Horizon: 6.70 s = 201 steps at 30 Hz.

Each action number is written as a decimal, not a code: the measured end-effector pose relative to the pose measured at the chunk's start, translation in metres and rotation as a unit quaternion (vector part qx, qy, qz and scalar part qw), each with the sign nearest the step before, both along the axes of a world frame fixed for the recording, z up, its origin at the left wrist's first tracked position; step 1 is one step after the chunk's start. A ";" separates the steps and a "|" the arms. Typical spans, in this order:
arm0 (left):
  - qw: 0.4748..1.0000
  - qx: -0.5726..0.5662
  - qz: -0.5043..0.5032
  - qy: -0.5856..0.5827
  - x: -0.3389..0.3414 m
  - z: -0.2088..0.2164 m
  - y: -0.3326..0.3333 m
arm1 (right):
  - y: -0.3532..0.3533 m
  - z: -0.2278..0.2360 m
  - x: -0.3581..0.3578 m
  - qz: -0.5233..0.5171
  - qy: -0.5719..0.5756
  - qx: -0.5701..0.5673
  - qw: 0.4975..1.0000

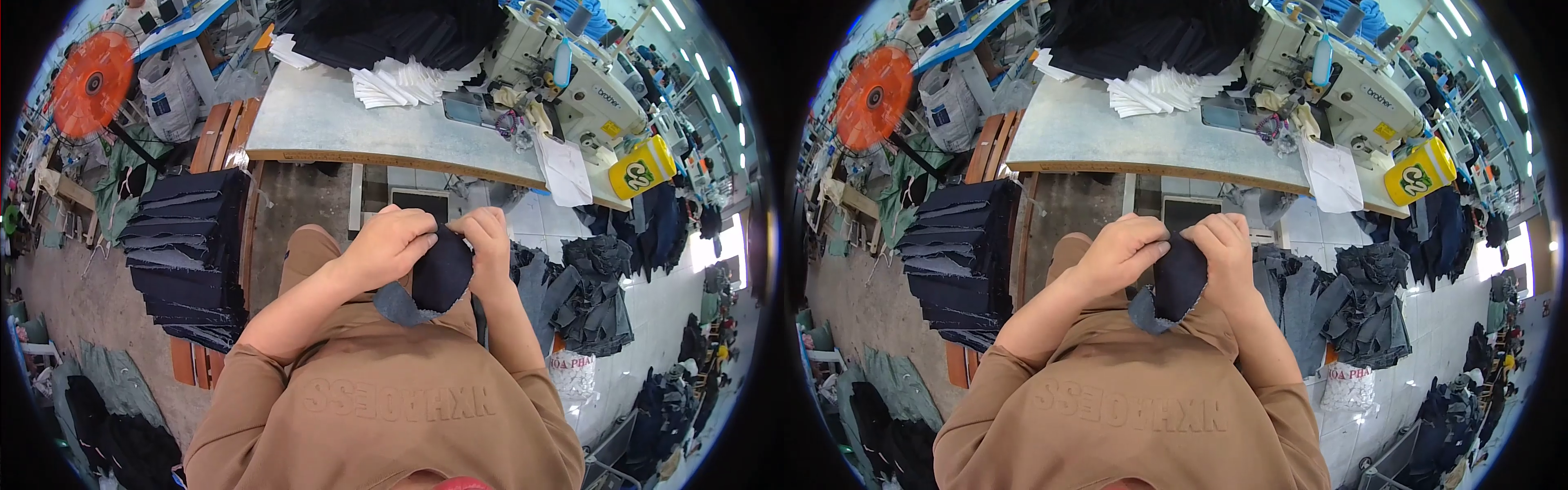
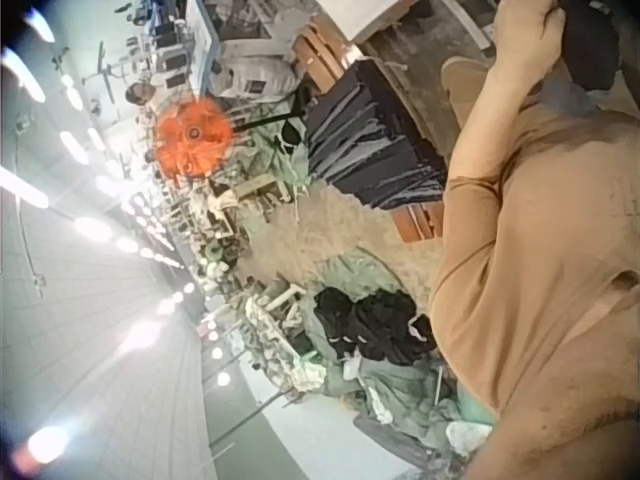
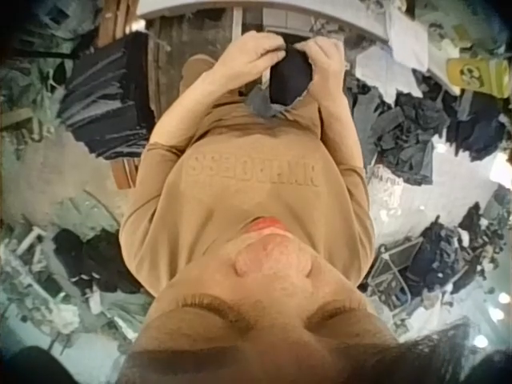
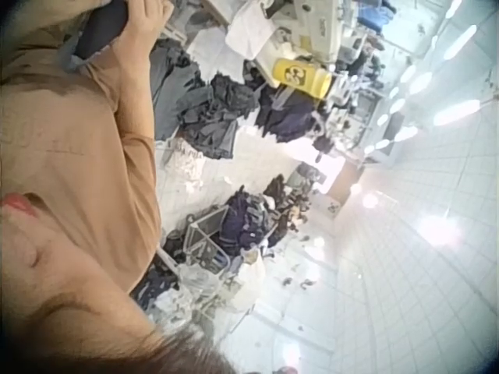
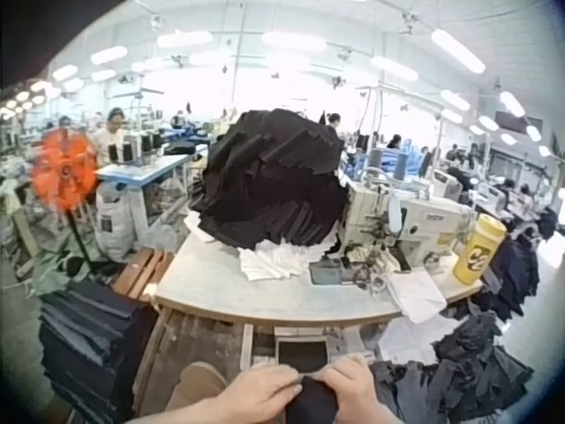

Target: Inspecting and stacking fabric pieces at a workstation in a garment factory.

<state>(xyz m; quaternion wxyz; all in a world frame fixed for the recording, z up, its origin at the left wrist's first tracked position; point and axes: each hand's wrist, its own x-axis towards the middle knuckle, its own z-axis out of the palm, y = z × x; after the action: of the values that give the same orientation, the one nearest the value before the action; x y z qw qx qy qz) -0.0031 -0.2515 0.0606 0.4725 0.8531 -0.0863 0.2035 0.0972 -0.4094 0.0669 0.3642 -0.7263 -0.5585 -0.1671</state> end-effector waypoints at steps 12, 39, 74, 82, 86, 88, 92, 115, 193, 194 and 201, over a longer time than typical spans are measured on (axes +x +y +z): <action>0.999 -0.010 -0.051 -0.004 0.001 -0.004 0.005 | -0.005 0.000 -0.001 0.020 0.061 -0.004 0.998; 0.992 -0.015 -0.090 0.087 -0.004 0.005 0.023 | -0.015 -0.008 0.007 0.195 0.664 0.036 0.721; 0.955 -0.222 -0.144 0.132 0.003 0.002 0.017 | -0.017 0.013 0.001 0.148 0.567 -0.010 0.810; 0.951 -0.235 -0.153 0.133 0.005 -0.012 0.004 | -0.015 0.004 0.013 0.155 0.541 -0.024 0.826; 0.902 -0.388 -0.124 0.140 0.002 -0.006 0.004 | -0.029 -0.019 0.035 0.225 0.684 -0.038 0.693; 0.887 -0.447 -0.091 0.069 0.001 -0.010 0.012 | -0.039 -0.040 0.042 0.274 0.725 -0.096 0.625; 0.822 -0.569 0.029 -0.029 -0.014 -0.027 0.052 | -0.067 -0.075 0.038 0.288 0.749 -0.164 0.574; 0.903 -0.291 -0.270 0.167 0.018 -0.048 0.009 | -0.007 0.019 0.036 0.204 0.452 -0.325 0.805; 0.991 0.077 0.077 -0.078 0.023 0.008 -0.016 | 0.004 0.007 0.020 -0.035 -0.072 0.055 0.995; 0.988 0.085 0.092 -0.096 0.023 0.009 -0.018 | 0.005 0.007 0.019 -0.051 -0.073 0.058 0.994; 0.987 0.077 0.081 -0.120 0.016 0.015 -0.019 | 0.012 -0.001 0.007 -0.095 -0.049 0.154 0.982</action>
<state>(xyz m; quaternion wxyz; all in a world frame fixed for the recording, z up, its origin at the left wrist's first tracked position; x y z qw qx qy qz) 0.0125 -0.2704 0.0760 0.3738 0.8606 -0.0881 0.3345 0.1040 -0.3977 0.0659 0.4260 -0.7024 -0.4716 -0.3206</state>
